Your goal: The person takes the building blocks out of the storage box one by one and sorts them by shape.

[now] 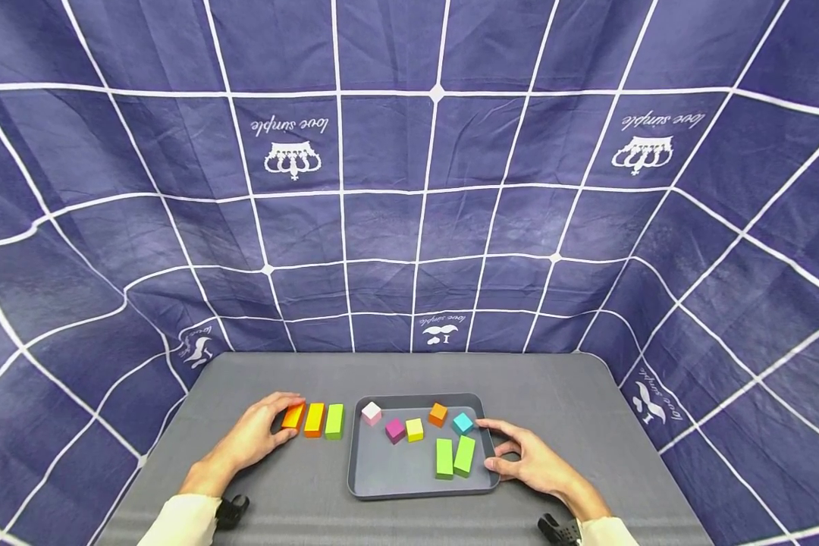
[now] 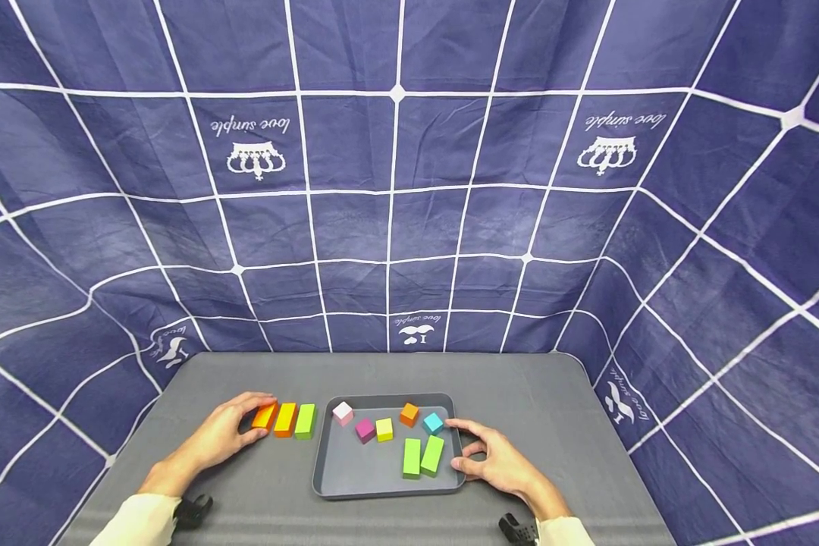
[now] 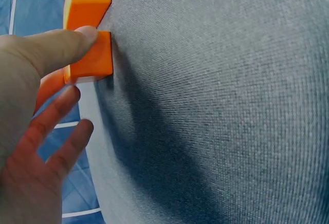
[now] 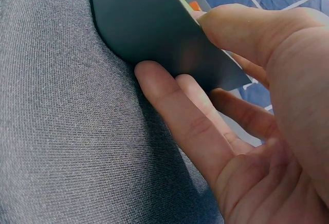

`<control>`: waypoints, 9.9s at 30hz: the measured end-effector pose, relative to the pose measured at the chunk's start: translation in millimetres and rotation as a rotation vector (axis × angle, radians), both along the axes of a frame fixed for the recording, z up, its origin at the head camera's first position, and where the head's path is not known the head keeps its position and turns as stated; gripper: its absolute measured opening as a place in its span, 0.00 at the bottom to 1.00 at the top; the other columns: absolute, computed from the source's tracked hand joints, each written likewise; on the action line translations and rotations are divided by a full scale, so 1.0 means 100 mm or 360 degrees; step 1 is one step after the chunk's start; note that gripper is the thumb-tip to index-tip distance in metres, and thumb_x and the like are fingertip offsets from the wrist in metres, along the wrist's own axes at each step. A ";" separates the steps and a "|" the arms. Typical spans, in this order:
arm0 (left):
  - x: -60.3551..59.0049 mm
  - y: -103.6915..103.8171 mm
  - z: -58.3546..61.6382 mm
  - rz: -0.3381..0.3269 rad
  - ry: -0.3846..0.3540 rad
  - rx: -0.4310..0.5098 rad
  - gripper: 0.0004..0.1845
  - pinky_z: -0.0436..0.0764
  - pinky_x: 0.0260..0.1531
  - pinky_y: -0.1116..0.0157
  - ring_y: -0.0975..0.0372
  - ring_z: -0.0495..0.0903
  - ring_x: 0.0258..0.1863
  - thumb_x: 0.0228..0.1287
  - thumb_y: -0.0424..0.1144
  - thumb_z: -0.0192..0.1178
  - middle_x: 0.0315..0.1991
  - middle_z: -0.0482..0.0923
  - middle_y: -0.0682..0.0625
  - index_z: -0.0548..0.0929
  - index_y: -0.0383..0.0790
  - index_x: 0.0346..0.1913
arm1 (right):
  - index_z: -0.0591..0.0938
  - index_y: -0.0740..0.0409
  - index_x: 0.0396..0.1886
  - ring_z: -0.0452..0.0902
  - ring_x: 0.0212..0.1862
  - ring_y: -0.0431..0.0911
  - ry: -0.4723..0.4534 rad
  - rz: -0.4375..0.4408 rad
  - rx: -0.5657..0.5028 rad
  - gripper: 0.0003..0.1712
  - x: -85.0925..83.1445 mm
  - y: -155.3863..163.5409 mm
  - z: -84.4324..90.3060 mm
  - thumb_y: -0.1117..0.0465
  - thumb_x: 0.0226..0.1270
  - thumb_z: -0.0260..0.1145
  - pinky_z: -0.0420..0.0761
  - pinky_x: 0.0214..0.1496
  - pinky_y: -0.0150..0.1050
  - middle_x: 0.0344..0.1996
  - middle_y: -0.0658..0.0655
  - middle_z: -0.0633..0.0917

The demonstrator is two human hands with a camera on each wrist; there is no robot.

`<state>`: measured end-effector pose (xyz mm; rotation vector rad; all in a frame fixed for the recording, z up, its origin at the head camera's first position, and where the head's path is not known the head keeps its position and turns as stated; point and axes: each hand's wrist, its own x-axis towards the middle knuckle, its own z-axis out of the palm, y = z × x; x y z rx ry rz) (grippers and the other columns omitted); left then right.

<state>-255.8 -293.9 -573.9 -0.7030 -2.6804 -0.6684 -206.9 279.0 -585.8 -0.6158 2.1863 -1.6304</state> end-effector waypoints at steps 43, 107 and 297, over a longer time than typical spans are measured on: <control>0.38 1.58 0.42 -0.0145 0.0149 -0.0166 0.29 0.87 0.58 0.50 0.59 0.89 0.63 0.66 0.50 0.86 0.66 0.90 0.57 0.92 0.55 0.69 | 0.70 0.63 0.90 0.92 0.44 0.42 -0.0029 -0.0042 0.0024 0.43 0.01 0.00 0.00 0.66 0.82 0.77 0.96 0.47 0.39 0.47 0.72 0.93; 0.04 2.60 0.34 -0.0642 -0.0177 -0.0724 0.36 0.80 0.60 0.65 0.68 0.87 0.61 0.59 0.71 0.86 0.62 0.92 0.67 0.92 0.65 0.68 | 0.70 0.64 0.90 0.94 0.46 0.44 -0.0022 -0.0011 0.0036 0.43 -0.01 0.00 0.02 0.66 0.82 0.77 0.97 0.47 0.41 0.49 0.74 0.92; -0.13 -0.59 -0.02 -0.0192 0.0065 0.0056 0.28 0.76 0.62 0.88 0.55 0.93 0.62 0.58 0.27 0.86 0.64 0.93 0.37 0.93 0.33 0.64 | 0.69 0.63 0.90 0.93 0.43 0.43 -0.0021 0.0009 -0.0031 0.42 0.00 0.00 -0.05 0.67 0.83 0.75 0.97 0.47 0.41 0.48 0.76 0.93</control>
